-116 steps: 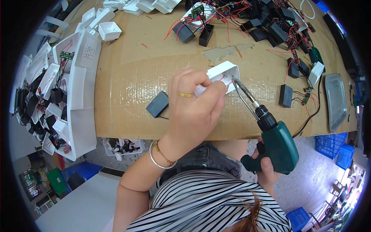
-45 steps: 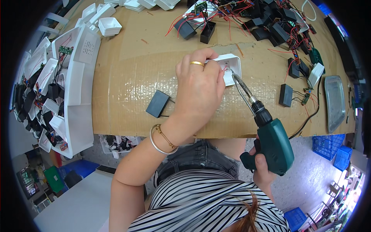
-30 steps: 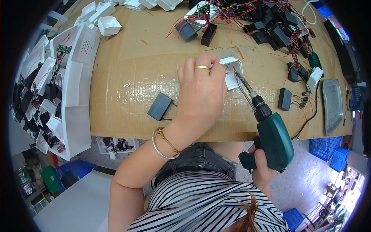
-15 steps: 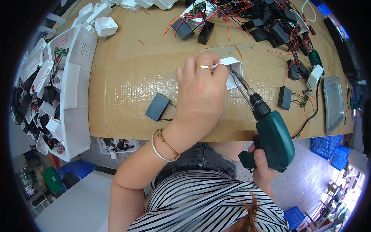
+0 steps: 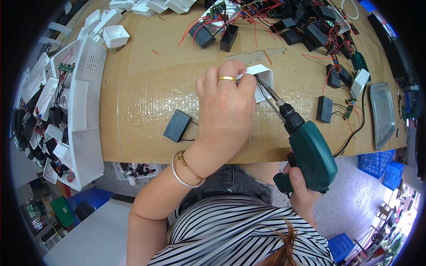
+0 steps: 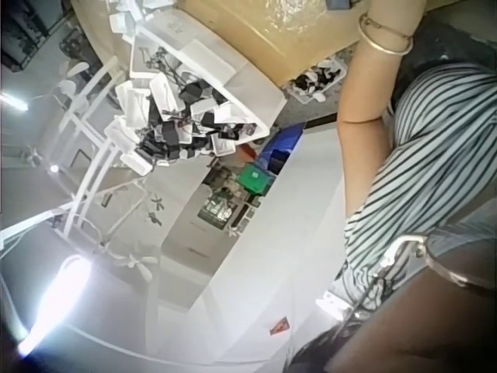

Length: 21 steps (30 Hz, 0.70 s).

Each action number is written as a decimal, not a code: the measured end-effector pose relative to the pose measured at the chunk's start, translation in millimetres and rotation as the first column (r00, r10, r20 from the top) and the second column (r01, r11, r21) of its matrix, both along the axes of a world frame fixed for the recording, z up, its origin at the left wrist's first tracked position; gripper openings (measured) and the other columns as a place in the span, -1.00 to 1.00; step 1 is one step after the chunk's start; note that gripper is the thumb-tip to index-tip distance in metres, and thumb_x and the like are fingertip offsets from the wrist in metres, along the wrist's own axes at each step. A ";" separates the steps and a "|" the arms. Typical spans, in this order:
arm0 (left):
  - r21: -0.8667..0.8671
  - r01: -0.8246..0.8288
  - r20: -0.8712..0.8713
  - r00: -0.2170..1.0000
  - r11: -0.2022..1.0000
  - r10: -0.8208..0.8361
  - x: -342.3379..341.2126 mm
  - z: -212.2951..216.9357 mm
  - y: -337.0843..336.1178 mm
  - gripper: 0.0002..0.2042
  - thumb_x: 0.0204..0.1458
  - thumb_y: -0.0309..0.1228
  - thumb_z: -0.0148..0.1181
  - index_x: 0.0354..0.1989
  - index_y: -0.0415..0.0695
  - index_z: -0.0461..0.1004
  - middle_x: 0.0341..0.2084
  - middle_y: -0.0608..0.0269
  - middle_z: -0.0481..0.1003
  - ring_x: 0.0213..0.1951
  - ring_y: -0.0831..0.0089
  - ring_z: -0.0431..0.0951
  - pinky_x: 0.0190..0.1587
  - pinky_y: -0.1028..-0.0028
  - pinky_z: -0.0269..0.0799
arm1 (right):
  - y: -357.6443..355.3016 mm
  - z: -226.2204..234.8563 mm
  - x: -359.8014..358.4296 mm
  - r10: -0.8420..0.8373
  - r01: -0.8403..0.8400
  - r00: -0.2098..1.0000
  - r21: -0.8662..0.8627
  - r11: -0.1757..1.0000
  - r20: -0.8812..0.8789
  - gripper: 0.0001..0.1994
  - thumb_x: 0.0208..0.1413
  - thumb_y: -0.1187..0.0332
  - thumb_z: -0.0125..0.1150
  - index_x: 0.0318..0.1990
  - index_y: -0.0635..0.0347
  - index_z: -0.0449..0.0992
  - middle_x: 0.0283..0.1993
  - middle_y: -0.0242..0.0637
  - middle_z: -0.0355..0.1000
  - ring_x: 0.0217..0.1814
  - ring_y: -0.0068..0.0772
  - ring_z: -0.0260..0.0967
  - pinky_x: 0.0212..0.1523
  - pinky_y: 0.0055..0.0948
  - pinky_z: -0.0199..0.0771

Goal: Soldering wires to electronic components inside a small plastic housing at a workstation.

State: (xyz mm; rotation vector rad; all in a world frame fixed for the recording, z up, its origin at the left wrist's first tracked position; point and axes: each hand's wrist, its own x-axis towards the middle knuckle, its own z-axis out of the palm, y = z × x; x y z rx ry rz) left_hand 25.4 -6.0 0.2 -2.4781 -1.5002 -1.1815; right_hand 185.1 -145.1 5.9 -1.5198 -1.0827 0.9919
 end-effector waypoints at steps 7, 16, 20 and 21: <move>-0.019 -0.005 0.001 1.000 1.000 0.005 1.5 1.2 0.1 -0.89 -0.26 -0.56 0.09 -0.48 -0.23 0.38 -0.28 0.17 0.29 -0.28 0.23 0.26 -0.23 0.29 0.15 | -0.1 1.4 1.7 0.003 -0.003 1.000 0.001 1.000 -0.022 -0.51 -0.04 0.28 0.19 0.02 0.38 0.26 -0.19 -0.17 0.38 -0.40 -0.52 0.32 -0.37 -0.54 0.34; -0.006 -0.003 0.002 1.000 1.000 0.003 1.4 0.5 0.5 -0.90 -0.25 -0.56 0.09 -0.49 -0.24 0.38 -0.29 0.16 0.29 -0.29 0.22 0.26 -0.24 0.29 0.14 | 0.8 3.2 -1.3 -0.016 0.015 0.999 -0.016 1.000 -0.041 -0.55 -0.04 0.33 0.16 0.00 0.39 0.27 -0.22 -0.19 0.38 -0.41 -0.51 0.31 -0.35 -0.52 0.33; -0.021 -0.006 0.023 1.000 1.000 0.006 1.0 1.1 0.7 -0.90 -0.24 -0.56 0.09 -0.48 -0.24 0.38 -0.29 0.16 0.29 -0.29 0.22 0.26 -0.24 0.30 0.15 | 0.7 6.4 1.9 0.004 -0.009 0.997 -0.068 0.998 -0.075 -0.58 -0.04 0.35 0.13 -0.03 0.40 0.29 -0.29 -0.21 0.37 -0.43 -0.50 0.30 -0.37 -0.52 0.31; -0.020 -0.004 0.025 1.000 1.000 0.004 1.7 2.6 0.5 -0.90 -0.24 -0.56 0.09 -0.48 -0.24 0.38 -0.29 0.16 0.29 -0.29 0.22 0.26 -0.24 0.30 0.15 | 1.1 6.7 1.6 0.002 -0.007 0.997 -0.067 0.998 -0.074 -0.58 -0.04 0.35 0.13 -0.03 0.40 0.29 -0.29 -0.21 0.37 -0.43 -0.50 0.30 -0.37 -0.52 0.31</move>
